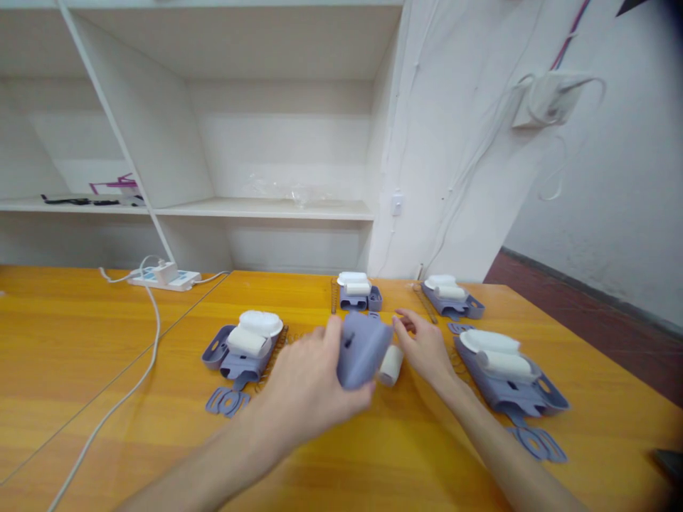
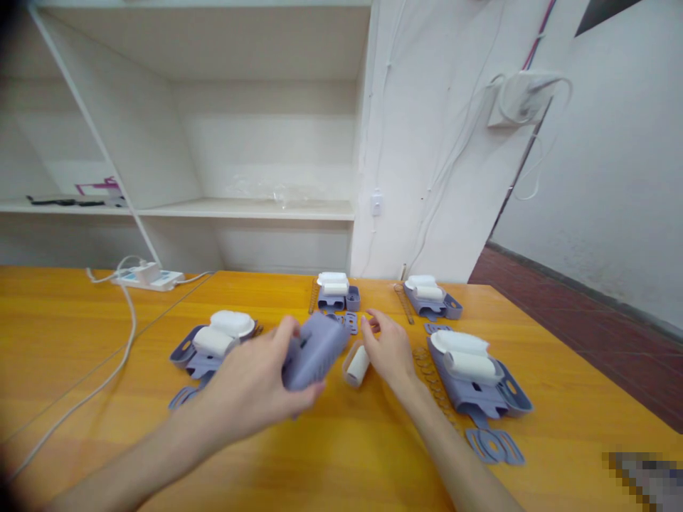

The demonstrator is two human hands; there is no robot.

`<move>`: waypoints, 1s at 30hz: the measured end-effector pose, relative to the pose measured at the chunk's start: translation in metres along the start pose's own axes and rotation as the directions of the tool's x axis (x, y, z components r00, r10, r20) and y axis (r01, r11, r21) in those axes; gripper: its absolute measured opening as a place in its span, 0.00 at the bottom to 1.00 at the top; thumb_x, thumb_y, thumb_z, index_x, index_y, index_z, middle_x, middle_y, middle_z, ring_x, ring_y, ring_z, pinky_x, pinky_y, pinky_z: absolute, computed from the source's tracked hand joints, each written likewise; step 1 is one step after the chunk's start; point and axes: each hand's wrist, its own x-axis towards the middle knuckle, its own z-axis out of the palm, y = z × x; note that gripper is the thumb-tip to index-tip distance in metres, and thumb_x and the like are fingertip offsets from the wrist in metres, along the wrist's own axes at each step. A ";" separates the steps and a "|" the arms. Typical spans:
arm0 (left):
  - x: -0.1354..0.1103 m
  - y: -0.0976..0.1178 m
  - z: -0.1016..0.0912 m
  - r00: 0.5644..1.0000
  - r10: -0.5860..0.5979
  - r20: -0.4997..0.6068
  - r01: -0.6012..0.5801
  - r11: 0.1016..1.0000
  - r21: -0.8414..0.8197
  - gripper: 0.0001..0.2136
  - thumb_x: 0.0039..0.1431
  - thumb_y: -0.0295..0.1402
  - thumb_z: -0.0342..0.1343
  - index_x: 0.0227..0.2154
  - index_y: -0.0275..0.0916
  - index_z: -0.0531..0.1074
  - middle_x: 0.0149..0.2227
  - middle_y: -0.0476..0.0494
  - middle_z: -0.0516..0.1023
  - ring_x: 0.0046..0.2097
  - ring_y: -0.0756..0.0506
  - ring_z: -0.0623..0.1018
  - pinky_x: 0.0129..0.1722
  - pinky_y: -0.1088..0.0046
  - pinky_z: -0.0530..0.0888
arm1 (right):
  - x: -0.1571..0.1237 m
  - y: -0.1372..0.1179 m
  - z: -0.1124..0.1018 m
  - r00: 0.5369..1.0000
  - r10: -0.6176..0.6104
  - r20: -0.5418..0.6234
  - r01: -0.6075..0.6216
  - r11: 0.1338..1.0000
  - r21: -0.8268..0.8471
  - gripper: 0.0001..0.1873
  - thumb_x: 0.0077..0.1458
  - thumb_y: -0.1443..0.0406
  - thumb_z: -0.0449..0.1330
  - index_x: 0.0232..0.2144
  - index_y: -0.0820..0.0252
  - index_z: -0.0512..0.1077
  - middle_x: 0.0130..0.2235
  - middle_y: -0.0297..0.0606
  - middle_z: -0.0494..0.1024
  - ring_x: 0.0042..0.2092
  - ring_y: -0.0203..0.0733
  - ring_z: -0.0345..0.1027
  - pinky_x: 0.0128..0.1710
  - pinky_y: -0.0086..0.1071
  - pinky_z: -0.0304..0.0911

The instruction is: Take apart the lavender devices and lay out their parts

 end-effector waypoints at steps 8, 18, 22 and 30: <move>0.119 -0.091 -0.011 0.886 -0.413 -0.211 0.449 0.879 0.159 0.35 0.48 0.61 0.46 0.49 0.35 0.58 0.41 0.30 0.76 0.45 0.32 0.76 0.40 0.60 0.70 | -0.005 0.006 0.008 0.999 0.020 0.040 -0.017 0.997 -0.072 0.19 0.59 0.58 0.50 0.46 0.62 0.71 0.40 0.40 0.77 0.39 0.42 0.70 0.42 0.32 0.63; 0.166 -0.143 0.030 0.744 -0.669 0.003 0.659 0.734 0.162 0.39 0.40 0.48 0.64 0.53 0.34 0.59 0.50 0.24 0.71 0.52 0.30 0.71 0.45 0.55 0.70 | -0.014 0.001 0.014 0.993 -0.034 0.112 0.057 0.977 -0.204 0.17 0.60 0.60 0.49 0.45 0.62 0.72 0.44 0.41 0.76 0.44 0.43 0.69 0.46 0.32 0.61; 0.173 -0.145 0.031 0.735 -0.678 0.010 0.668 0.727 0.160 0.37 0.41 0.48 0.64 0.53 0.37 0.60 0.53 0.25 0.69 0.53 0.31 0.71 0.44 0.56 0.71 | -0.016 -0.002 0.014 0.991 -0.060 0.116 0.085 0.971 -0.223 0.17 0.60 0.61 0.49 0.45 0.61 0.72 0.45 0.40 0.76 0.46 0.43 0.69 0.46 0.31 0.60; 0.173 -0.139 0.025 0.765 -0.644 -0.022 0.636 0.750 0.180 0.38 0.47 0.57 0.55 0.54 0.31 0.59 0.53 0.20 0.67 0.53 0.29 0.70 0.44 0.53 0.70 | -0.022 -0.007 0.017 0.985 -0.123 0.125 0.153 0.951 -0.268 0.15 0.60 0.62 0.51 0.45 0.62 0.72 0.43 0.41 0.75 0.46 0.43 0.67 0.48 0.31 0.58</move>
